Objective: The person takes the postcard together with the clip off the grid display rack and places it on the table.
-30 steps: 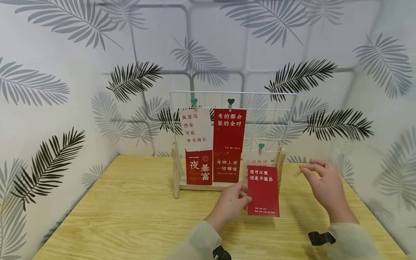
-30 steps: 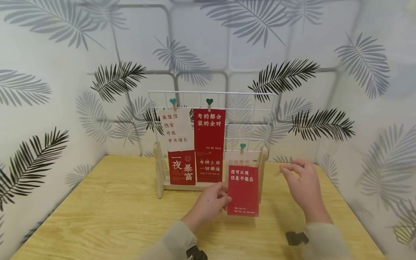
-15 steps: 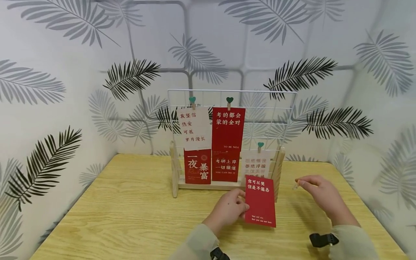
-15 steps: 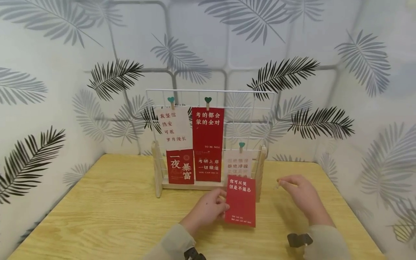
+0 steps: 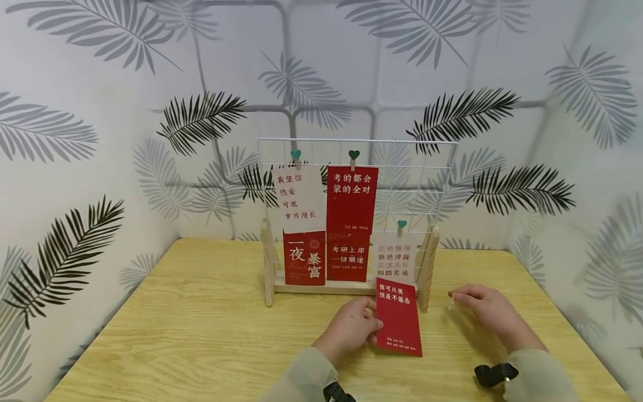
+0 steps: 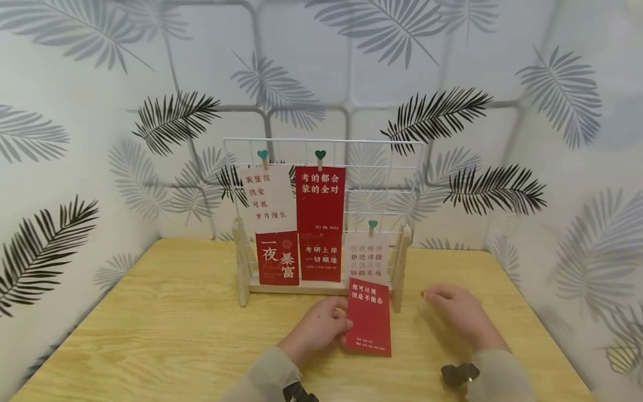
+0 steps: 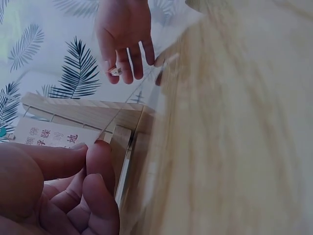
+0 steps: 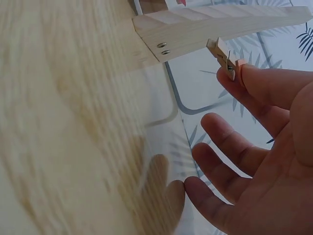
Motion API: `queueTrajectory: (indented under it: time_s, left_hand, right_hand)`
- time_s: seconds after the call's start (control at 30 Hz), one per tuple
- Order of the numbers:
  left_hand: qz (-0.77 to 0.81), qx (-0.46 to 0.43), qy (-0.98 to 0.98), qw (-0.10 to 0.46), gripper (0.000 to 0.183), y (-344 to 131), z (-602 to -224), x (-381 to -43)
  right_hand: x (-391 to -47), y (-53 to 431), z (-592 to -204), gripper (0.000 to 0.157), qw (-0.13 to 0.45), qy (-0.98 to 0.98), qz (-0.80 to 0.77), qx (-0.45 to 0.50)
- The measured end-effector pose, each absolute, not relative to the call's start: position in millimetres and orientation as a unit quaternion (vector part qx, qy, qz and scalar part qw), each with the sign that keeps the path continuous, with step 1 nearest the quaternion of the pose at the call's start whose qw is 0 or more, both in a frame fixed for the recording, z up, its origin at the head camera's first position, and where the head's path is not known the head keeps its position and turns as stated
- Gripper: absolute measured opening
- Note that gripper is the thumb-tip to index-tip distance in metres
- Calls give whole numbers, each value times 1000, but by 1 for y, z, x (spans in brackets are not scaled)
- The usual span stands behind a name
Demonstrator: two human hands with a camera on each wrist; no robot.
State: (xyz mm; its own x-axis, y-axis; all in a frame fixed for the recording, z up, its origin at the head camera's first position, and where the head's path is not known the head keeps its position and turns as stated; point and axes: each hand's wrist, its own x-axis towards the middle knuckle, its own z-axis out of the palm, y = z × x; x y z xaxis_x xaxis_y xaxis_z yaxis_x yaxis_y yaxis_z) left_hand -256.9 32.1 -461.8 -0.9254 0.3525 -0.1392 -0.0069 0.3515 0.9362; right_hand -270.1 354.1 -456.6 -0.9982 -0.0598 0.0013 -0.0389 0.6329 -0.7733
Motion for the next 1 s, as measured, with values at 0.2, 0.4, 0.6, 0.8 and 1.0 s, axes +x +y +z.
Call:
queueTrajectory:
  time_s: [0.2,0.4,0.6,0.8,1.0]
  left_hand:
    - [559,111,804,170,13,33,-462,-253]
    - [564,111,801,169,16,37,-464,-252]
    - [558,109,806,167,14,40,-465,-250]
    - [536,103,821,168,15,43,-462,-247]
    - [498,108,844,168,26,44,-462,-248]
  right_hand:
    - [-271,358,-461,43,20,914,-404,-26]
    - [-270,360,-464,37,18,926,-375,-38]
    - [-270,359,-466,31,33,939,-339,-53]
    - [-272,359,-468,28,36,946,-313,-70]
    - [-273,359,-469,27,38,950,-302,-71]
